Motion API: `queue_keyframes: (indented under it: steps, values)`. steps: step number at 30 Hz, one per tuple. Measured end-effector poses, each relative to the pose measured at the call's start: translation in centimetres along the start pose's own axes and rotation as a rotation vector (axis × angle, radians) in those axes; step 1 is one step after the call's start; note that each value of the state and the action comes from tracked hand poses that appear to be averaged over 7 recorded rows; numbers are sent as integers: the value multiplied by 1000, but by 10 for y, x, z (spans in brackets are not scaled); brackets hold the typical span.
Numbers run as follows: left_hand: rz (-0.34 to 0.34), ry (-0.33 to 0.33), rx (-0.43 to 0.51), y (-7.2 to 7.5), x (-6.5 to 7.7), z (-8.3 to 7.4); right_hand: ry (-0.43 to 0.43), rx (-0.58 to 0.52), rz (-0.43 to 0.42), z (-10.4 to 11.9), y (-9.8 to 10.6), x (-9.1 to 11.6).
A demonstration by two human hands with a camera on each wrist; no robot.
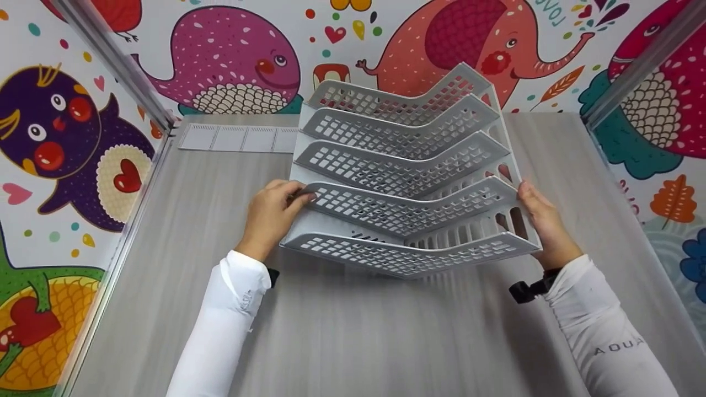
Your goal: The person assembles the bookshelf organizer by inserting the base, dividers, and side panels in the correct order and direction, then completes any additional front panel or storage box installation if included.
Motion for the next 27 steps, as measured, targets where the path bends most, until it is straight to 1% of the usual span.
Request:
queue_keyframes:
  steps: [4,9,14,16,19,21,23,24,27]
  values:
    - [-8,32,66,2,-3,-4,-2,-29,8,-8,3,0]
    - [-8,45,102,1,-7,-8,12,-45,8,-11,8,3]
    - [-51,19,152,3,-9,-16,25,-101,36,-16,9,4]
    - [-56,7,163,3,-10,-20,28,-145,54,-18,9,5]
    - [-58,4,162,3,-10,-24,23,-164,55,-22,12,5]
    - [-63,10,154,4,-10,-27,8,-140,38,-24,16,4]
    - [-69,19,144,7,-10,-29,-19,-61,6,-25,21,3]
    - [-71,23,136,8,-10,-30,-29,-10,-9,-24,24,3]
    - [-67,40,106,12,-9,-32,-7,245,-89,-16,33,5]
Point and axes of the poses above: each hand's wrist, its own x-axis away from the middle knuckle, its own y-axis out of the back of the hand, z = x × y, the point moved 7 cm from there along -x, towards the middle knuckle, and after that the axes turned 13 degrees about x, right-handed, at the moved point
